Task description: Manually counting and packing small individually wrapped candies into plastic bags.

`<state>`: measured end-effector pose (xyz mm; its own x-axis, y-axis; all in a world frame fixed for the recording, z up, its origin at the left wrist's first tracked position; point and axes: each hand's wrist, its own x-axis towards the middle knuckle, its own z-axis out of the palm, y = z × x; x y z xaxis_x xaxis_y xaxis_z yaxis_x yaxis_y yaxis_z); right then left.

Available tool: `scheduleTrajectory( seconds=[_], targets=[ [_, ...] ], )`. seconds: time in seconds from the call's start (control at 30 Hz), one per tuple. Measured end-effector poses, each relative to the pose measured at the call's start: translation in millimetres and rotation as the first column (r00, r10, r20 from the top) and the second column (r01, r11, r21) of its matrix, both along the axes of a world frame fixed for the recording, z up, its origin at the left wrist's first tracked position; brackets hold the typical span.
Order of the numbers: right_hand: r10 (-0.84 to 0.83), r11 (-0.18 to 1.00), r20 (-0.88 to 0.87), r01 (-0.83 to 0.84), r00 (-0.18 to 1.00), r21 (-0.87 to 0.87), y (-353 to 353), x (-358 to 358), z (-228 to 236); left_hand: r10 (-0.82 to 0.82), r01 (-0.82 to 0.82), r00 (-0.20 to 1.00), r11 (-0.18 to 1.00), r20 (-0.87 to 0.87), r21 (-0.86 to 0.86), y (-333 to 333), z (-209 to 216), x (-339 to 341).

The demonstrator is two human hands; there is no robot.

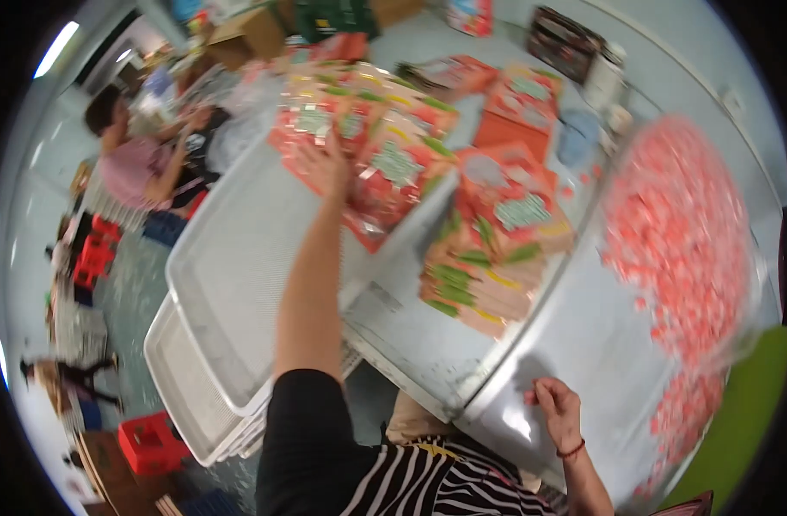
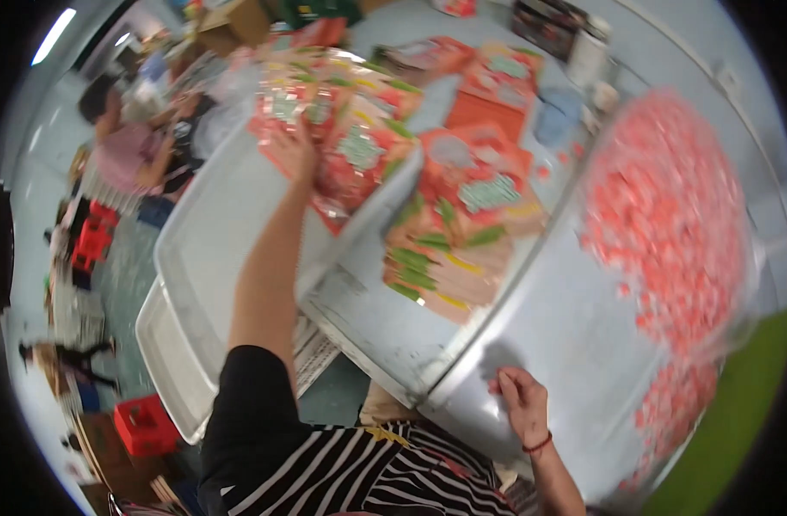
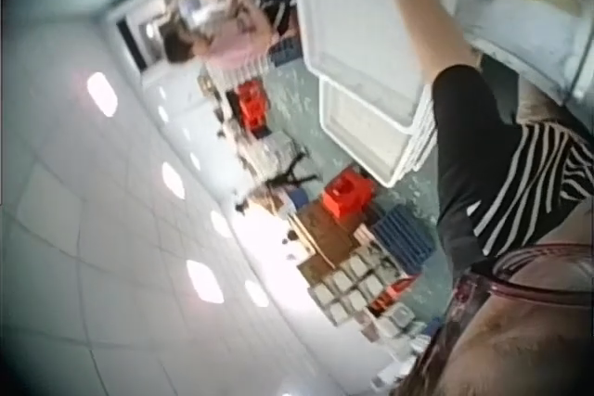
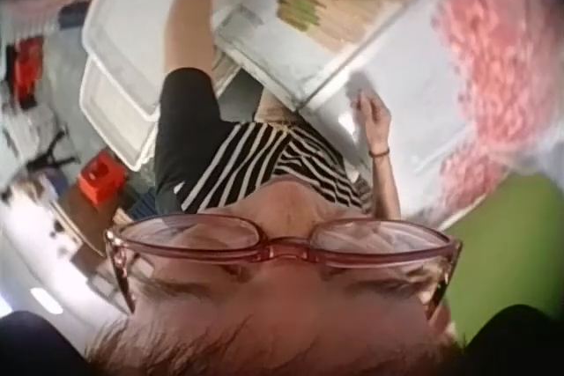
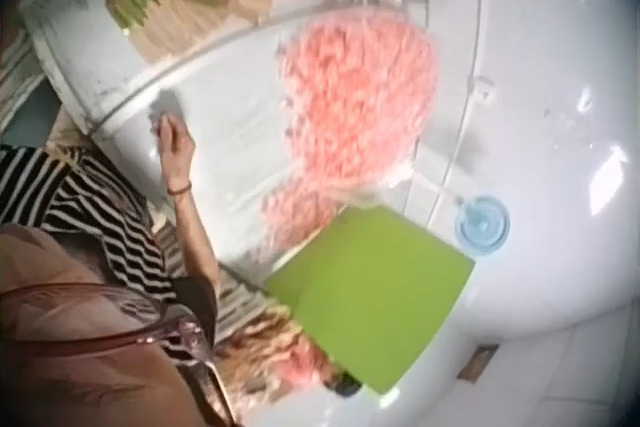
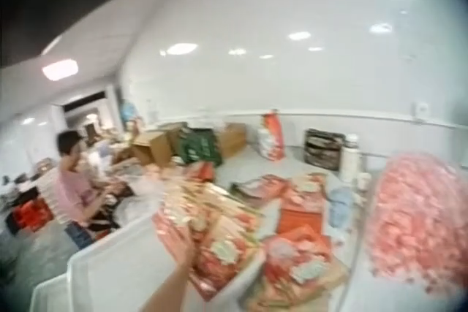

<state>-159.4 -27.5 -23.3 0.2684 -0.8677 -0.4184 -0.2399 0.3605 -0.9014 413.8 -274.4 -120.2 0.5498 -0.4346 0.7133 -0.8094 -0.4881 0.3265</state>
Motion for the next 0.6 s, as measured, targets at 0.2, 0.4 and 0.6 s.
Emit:
scheduleTrajectory(
  seconds=[0.2,0.4,0.6],
  targets=[
    [-0.219,0.975,0.103,0.213,0.97,0.062,32,-40,-16,-0.029,0.02,0.989,0.998,-0.145,-0.06,7,76,-50],
    [-0.235,0.972,0.151,0.233,0.96,0.028,39,-51,-37,-0.874,0.875,0.475,0.481,-0.104,-0.05,55,136,-242],
    [-0.195,0.98,0.243,0.201,0.95,-0.001,40,-56,-47,-0.912,0.846,0.401,0.405,0.087,0.346,75,112,-333]
  ],
)
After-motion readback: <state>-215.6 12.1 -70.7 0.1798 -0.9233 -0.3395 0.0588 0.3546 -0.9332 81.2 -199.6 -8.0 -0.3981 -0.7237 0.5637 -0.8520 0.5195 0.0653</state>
